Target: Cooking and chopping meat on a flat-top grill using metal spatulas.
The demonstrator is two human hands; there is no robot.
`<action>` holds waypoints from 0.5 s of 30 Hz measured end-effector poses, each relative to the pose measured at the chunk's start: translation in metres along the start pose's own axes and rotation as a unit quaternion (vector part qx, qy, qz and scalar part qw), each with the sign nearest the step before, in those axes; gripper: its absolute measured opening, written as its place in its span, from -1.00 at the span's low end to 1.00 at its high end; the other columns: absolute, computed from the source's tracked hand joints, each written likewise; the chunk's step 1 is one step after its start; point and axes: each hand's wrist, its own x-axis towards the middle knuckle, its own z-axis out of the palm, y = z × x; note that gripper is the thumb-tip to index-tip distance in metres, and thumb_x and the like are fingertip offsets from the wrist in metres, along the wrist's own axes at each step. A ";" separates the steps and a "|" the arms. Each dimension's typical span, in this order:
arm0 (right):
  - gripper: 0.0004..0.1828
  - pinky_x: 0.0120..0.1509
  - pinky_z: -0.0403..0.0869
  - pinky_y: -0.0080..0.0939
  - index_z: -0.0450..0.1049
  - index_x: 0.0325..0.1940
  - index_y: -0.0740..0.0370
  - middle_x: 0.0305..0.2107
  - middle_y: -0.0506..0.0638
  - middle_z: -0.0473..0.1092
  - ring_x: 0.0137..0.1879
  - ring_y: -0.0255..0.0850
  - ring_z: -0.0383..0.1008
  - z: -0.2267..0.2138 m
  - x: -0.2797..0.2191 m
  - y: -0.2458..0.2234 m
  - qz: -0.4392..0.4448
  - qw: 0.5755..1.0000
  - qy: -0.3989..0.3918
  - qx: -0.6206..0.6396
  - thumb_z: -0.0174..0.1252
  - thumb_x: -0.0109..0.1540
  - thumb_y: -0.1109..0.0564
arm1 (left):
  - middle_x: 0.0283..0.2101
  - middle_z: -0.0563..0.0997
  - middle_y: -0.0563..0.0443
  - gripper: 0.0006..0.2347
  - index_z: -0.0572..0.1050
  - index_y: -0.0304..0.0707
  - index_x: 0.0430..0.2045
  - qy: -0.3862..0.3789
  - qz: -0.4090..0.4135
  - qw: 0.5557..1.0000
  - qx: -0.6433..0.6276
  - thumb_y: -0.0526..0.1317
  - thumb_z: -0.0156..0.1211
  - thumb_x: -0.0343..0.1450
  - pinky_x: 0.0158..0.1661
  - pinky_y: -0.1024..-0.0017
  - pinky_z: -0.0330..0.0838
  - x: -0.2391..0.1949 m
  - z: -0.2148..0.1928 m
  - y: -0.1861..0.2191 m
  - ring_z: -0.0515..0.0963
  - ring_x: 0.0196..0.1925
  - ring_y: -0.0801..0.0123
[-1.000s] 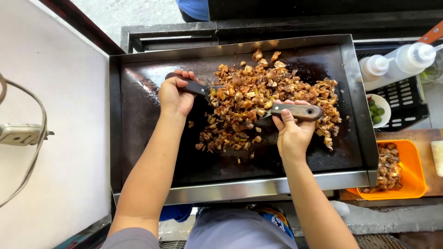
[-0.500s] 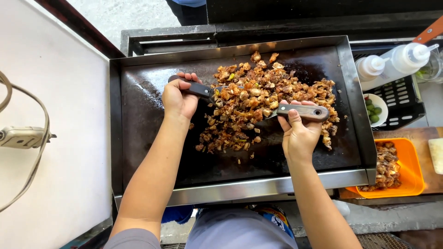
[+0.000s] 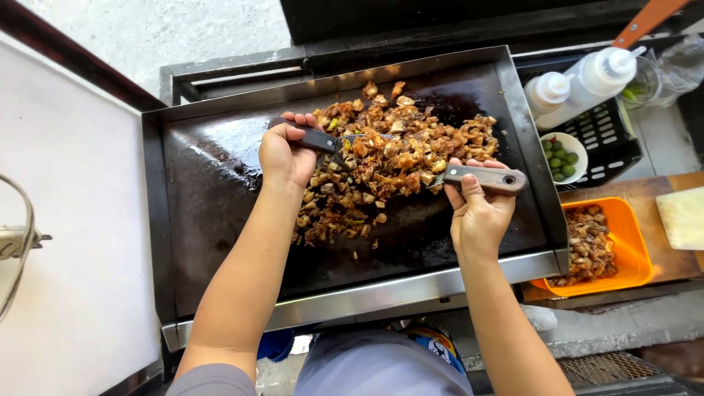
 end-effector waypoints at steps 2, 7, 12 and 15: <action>-0.67 0.09 0.71 -0.03 0.19 0.14 0.06 0.04 0.07 0.39 0.25 0.14 0.53 -0.005 0.002 -0.006 0.002 1.000 0.008 0.003 0.08 0.39 0.32 | -0.44 0.51 0.08 -0.65 0.40 -0.17 -0.37 -0.004 -0.001 1.000 0.000 -0.55 -0.14 0.07 0.04 0.10 0.46 0.003 0.003 -0.008 0.62 -0.20 0.23; -0.67 0.09 0.72 -0.04 0.19 0.13 0.05 0.03 0.05 0.39 0.23 0.11 0.55 -0.023 0.007 -0.019 0.003 1.000 0.027 0.014 0.09 0.38 0.33 | -0.45 0.52 0.07 -0.65 0.42 -0.17 -0.38 -0.008 -0.004 1.000 0.015 -0.55 -0.14 0.06 0.04 0.09 0.45 0.001 0.018 -0.030 0.63 -0.21 0.22; -0.68 0.06 0.72 -0.09 0.18 0.13 0.05 0.03 0.03 0.40 0.21 0.08 0.55 -0.042 0.014 -0.031 -0.004 0.999 0.037 0.014 0.08 0.39 0.32 | -0.45 0.53 0.08 -0.66 0.41 -0.17 -0.40 -0.014 -0.006 0.999 0.029 -0.55 -0.13 0.06 0.03 0.09 0.45 -0.002 0.035 -0.052 0.64 -0.21 0.22; -0.66 0.10 0.71 -0.01 0.18 0.15 0.04 0.03 0.05 0.41 0.23 0.12 0.54 -0.064 0.023 -0.031 -0.010 0.998 0.047 0.027 0.10 0.39 0.31 | -0.46 0.52 0.09 -0.66 0.42 -0.17 -0.42 -0.021 -0.013 0.999 0.023 -0.56 -0.13 0.06 0.01 0.10 0.45 0.016 0.034 -0.069 0.63 -0.24 0.21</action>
